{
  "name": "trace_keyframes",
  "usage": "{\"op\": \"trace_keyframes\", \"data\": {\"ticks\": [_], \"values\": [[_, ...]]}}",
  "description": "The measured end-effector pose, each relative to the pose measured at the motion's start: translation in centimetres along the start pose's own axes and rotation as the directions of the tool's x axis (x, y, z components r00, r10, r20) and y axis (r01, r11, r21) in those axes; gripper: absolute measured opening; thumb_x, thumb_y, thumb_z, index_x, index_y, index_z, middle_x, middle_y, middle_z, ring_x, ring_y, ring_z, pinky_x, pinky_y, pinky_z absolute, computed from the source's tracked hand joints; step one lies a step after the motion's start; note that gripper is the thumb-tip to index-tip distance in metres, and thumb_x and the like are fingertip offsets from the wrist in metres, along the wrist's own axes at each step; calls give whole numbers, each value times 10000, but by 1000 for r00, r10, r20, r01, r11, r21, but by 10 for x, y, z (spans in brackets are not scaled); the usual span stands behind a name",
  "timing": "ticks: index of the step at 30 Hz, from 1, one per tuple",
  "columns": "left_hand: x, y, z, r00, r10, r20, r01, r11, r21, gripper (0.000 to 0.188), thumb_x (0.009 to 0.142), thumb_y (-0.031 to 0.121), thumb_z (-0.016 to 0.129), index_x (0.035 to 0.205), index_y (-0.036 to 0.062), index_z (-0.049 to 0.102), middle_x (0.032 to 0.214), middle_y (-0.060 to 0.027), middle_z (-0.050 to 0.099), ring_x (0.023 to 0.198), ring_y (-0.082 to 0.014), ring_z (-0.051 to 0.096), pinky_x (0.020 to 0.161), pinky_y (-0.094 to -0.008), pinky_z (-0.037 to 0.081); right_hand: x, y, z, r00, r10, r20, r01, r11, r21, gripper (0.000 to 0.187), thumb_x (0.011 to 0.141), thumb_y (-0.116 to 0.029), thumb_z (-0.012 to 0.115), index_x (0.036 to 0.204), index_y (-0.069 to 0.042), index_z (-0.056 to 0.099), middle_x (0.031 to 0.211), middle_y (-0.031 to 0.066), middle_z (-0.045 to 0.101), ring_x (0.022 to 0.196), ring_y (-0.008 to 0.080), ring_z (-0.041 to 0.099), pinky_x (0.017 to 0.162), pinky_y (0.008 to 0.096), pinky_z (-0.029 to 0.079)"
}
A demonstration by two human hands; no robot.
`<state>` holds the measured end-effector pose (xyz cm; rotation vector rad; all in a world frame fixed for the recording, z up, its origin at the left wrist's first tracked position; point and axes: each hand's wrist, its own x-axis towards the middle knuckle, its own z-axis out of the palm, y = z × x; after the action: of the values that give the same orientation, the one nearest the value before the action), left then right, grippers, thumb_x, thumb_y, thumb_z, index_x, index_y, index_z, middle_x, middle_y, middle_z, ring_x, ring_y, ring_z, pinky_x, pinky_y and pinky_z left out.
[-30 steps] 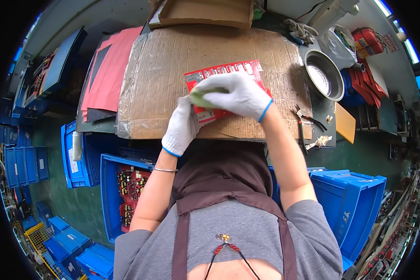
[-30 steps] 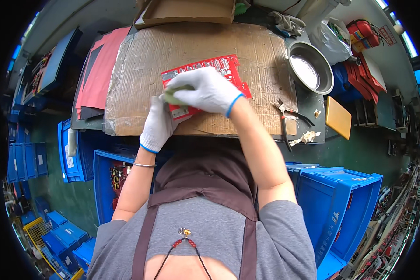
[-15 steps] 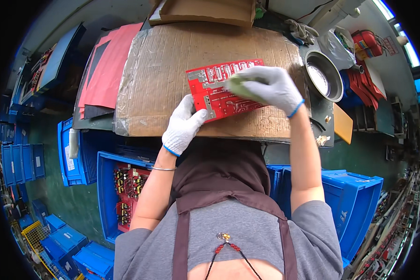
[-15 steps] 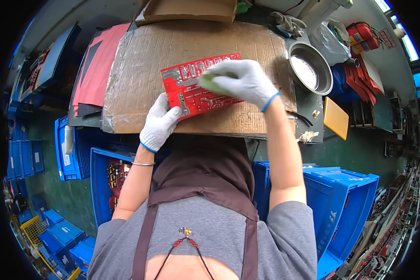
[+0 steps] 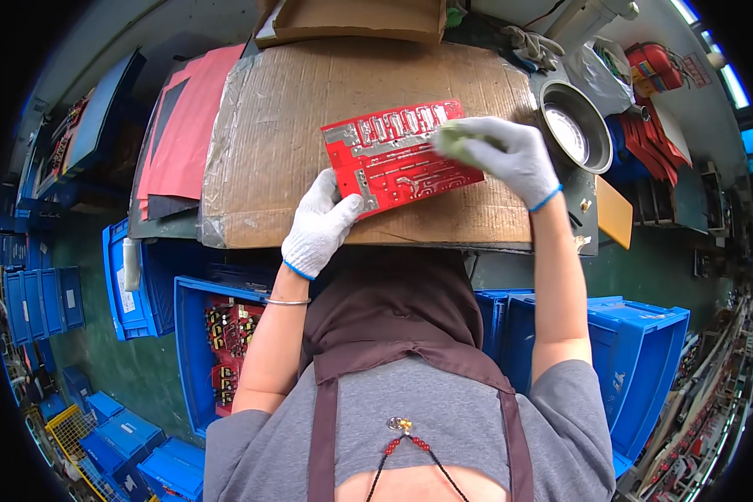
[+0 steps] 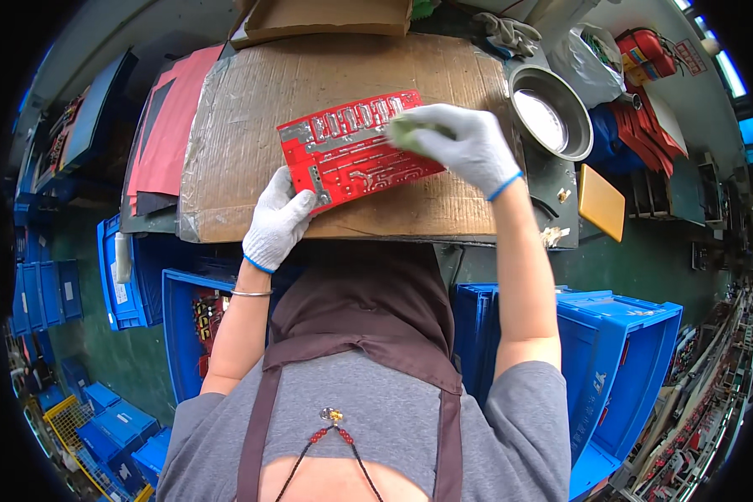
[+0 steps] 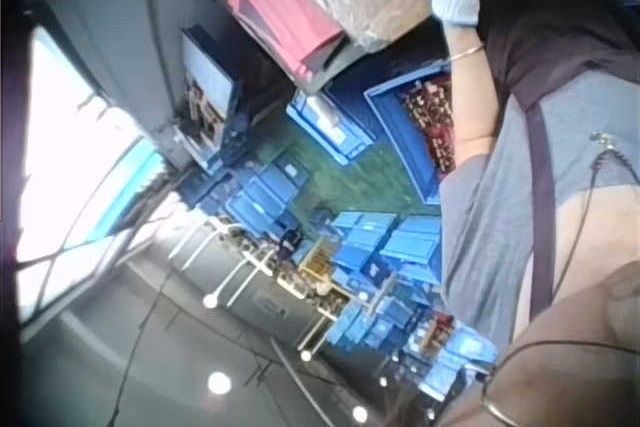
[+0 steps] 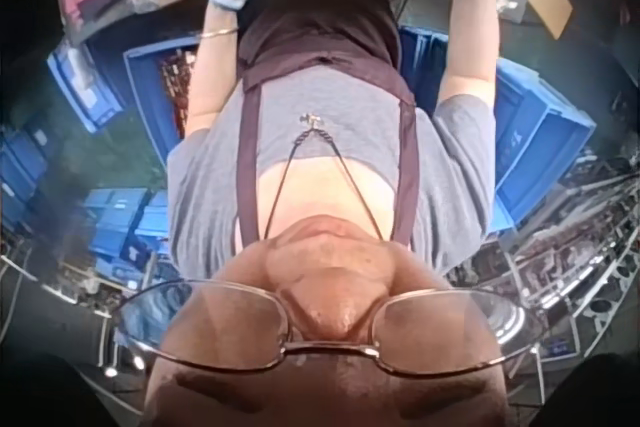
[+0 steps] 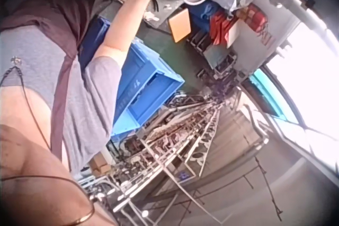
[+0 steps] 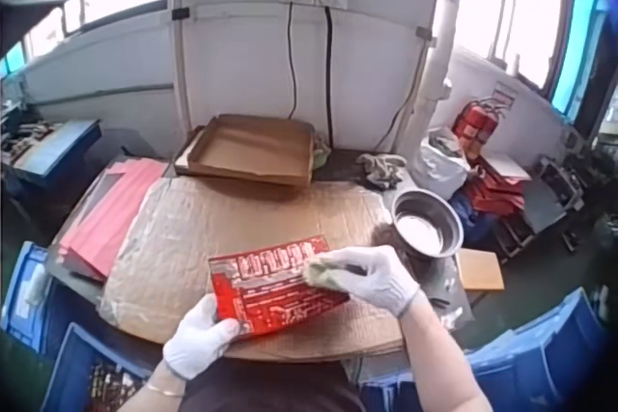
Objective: The person is cleaning circuit boards with a handheld brush at a workstation.
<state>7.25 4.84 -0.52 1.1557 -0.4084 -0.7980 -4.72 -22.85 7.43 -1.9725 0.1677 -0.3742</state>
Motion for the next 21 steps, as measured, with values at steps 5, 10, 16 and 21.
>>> {"op": "trace_keyframes", "data": {"ticks": [5,10,16,21], "values": [[-1,3,1,1000,14,3,-14,1000,6,373,975,38,614,1331,-20,517,1221,-92,644,1078,-139,601,966,-302,501,-17,15,-30,993,12,-116,-39,971,-234,291,922,-95,704,1195,4,731,1052,63,753,942,100,664,876,267,528],[1,1,1,1000,-5,4,5,1000,-29,384,975,30,613,1342,-19,511,1250,-99,637,1108,-145,602,1000,-309,495,-17,13,-36,979,-18,-203,-38,962,-270,280,910,-84,705,1177,-10,745,1019,56,752,934,97,662,865,269,526],[-1,5,4,1000,-10,1,10,995,-97,412,979,28,604,1373,-18,491,1285,-106,626,1138,-157,613,1001,-320,508,-25,0,-39,964,-85,-253,2,950,-311,271,902,-76,727,1164,-5,748,997,56,754,893,96,671,836,263,538],[0,5,6,1000,-2,-27,0,997,-83,413,980,42,615,1374,-7,499,1196,-81,653,1011,-120,634,884,-276,539,-8,-13,40,987,-163,10,163,985,55,273,894,-130,774,1145,-24,747,1067,100,774,928,161,740,841,316,596]]}}
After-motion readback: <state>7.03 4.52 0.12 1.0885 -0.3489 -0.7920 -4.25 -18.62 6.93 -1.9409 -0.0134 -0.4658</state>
